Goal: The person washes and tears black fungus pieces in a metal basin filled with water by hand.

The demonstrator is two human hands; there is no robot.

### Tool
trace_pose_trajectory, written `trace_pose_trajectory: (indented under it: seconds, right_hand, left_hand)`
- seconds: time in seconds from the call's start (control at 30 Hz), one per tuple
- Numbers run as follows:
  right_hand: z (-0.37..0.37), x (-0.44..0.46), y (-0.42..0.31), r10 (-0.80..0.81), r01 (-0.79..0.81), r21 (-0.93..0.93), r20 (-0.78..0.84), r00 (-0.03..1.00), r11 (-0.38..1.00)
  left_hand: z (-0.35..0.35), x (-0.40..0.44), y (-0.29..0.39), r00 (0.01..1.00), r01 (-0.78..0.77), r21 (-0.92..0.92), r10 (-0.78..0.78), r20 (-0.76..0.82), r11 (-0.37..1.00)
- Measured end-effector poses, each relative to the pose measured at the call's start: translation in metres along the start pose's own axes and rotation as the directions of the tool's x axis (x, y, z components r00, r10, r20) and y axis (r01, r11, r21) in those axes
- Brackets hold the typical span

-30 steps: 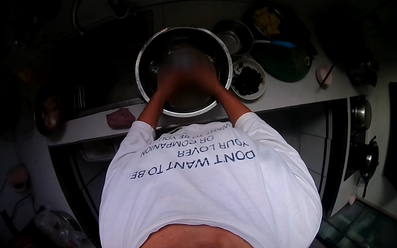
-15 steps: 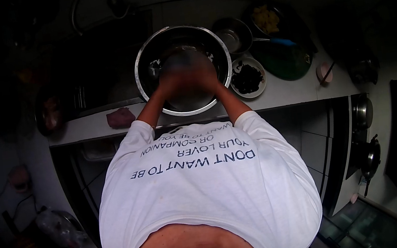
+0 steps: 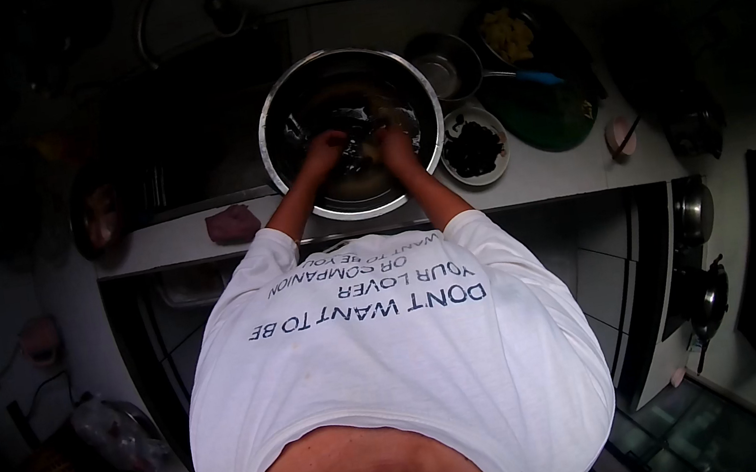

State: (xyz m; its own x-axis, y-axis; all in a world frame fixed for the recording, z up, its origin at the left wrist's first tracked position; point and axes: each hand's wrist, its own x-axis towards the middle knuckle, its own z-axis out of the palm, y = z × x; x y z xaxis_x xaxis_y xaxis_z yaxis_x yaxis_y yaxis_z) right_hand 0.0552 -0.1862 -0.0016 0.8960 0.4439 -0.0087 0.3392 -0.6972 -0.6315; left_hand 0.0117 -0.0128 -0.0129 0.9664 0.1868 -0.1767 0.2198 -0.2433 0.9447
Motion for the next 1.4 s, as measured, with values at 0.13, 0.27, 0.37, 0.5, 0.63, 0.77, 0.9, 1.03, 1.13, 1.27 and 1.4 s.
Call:
trace_pose_trajectory:
  seconds: [0.13,0.27,0.37,0.5,0.63,0.77,0.9,1.03,1.13,1.27,1.4]
  right_hand:
    - [0.014,-0.003,-0.002,-0.084,0.040,0.258,0.159,0.984,0.965]
    - [0.001,0.000,-0.013,0.217,-0.361,0.647,0.294,0.931,0.672]
    - [-0.009,0.002,-0.015,0.199,-0.325,0.654,0.261,0.945,0.684]
    - [-0.008,0.004,-0.014,0.172,-0.257,0.683,0.191,0.966,0.684]
    - [-0.006,0.001,-0.018,0.106,-0.180,0.652,0.152,0.983,0.737]
    - [-0.021,-0.006,-0.043,-0.239,0.264,0.249,-0.126,0.963,0.932]
    - [-0.023,-0.007,-0.044,-0.178,0.170,0.229,0.015,0.984,0.959]
    - [0.004,-0.006,-0.006,-0.522,0.506,-0.143,-0.114,0.846,0.851]
    - [-0.009,-0.003,-0.018,-0.403,0.410,0.089,-0.087,0.911,0.908]
    - [-0.016,-0.007,-0.034,-0.018,-0.082,0.571,0.167,0.986,0.817]
    - [-0.016,-0.007,-0.035,-0.019,-0.080,0.650,0.144,0.989,0.756]
  left_hand:
    - [-0.003,-0.006,-0.006,0.981,0.060,-0.083,-0.043,0.189,0.995]
    - [-0.008,-0.009,0.008,0.927,0.362,-0.592,-0.210,0.312,0.719]
    - [-0.012,-0.012,0.025,0.886,0.463,-0.678,-0.273,0.375,0.572]
    - [-0.014,-0.010,0.035,0.844,0.535,-0.709,-0.312,0.435,0.459]
    - [-0.016,-0.008,0.028,0.814,0.580,-0.715,-0.235,0.532,0.390]
    - [-0.014,-0.012,0.037,0.798,0.589,-0.654,-0.215,0.563,0.476]
    - [-0.014,-0.015,0.040,0.776,0.594,-0.592,-0.194,0.600,0.544]
    - [-0.013,-0.012,0.029,0.783,0.569,-0.625,-0.119,0.611,0.534]
    - [-0.014,-0.015,0.035,0.808,0.504,-0.635,-0.060,0.586,0.585]
    - [-0.007,-0.011,0.026,0.843,0.458,-0.583,-0.119,0.525,0.671]
    - [-0.014,-0.017,0.045,0.869,0.407,-0.511,-0.148,0.472,0.757]
